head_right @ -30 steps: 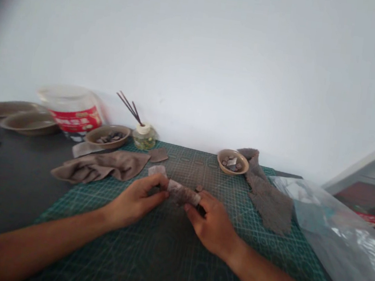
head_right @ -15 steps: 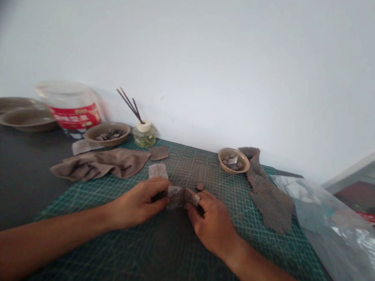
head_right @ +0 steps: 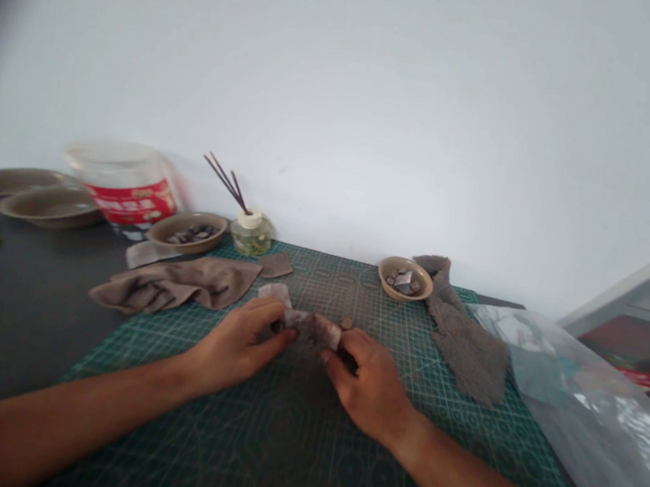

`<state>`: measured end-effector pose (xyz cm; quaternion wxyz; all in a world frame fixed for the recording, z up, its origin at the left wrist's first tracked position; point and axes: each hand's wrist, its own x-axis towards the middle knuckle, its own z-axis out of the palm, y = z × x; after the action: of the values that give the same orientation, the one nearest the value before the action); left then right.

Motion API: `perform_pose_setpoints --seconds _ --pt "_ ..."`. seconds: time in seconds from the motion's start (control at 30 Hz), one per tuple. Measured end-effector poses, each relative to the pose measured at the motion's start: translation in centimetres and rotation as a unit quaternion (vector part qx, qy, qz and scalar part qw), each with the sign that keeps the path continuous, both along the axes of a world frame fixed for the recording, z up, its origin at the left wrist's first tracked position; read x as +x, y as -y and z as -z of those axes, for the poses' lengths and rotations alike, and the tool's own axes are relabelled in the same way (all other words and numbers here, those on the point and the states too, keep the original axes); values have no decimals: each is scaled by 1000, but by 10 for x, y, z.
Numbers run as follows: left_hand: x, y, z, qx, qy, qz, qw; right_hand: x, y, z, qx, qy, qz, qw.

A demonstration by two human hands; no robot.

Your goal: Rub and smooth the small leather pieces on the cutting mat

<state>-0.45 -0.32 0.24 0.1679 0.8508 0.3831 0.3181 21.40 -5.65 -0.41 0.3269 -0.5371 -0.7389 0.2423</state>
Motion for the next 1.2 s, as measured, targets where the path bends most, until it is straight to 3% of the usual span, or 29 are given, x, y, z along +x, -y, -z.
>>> perform_pose_setpoints --seconds 0.27,0.43,0.57,0.73,0.87,1.03,1.2 --pt "0 2 -5 -45 53 49 996 4 2 3 67 -56 21 996" --pt "-2 4 -7 -107 100 75 986 8 2 2 94 -69 -3 993" --pt "-6 3 -10 -192 156 94 964 9 2 1 104 -88 -18 991" --pt "1 2 -6 -275 249 59 927 10 3 0 85 -104 -49 990" --pt "6 1 -1 -331 296 87 892 12 3 0 94 -104 -78 987" --pt "4 1 -4 -304 221 56 925 10 4 -2 103 -76 -71 989" --pt "4 3 -7 -233 187 1 954 4 11 -5 163 -106 15 981"
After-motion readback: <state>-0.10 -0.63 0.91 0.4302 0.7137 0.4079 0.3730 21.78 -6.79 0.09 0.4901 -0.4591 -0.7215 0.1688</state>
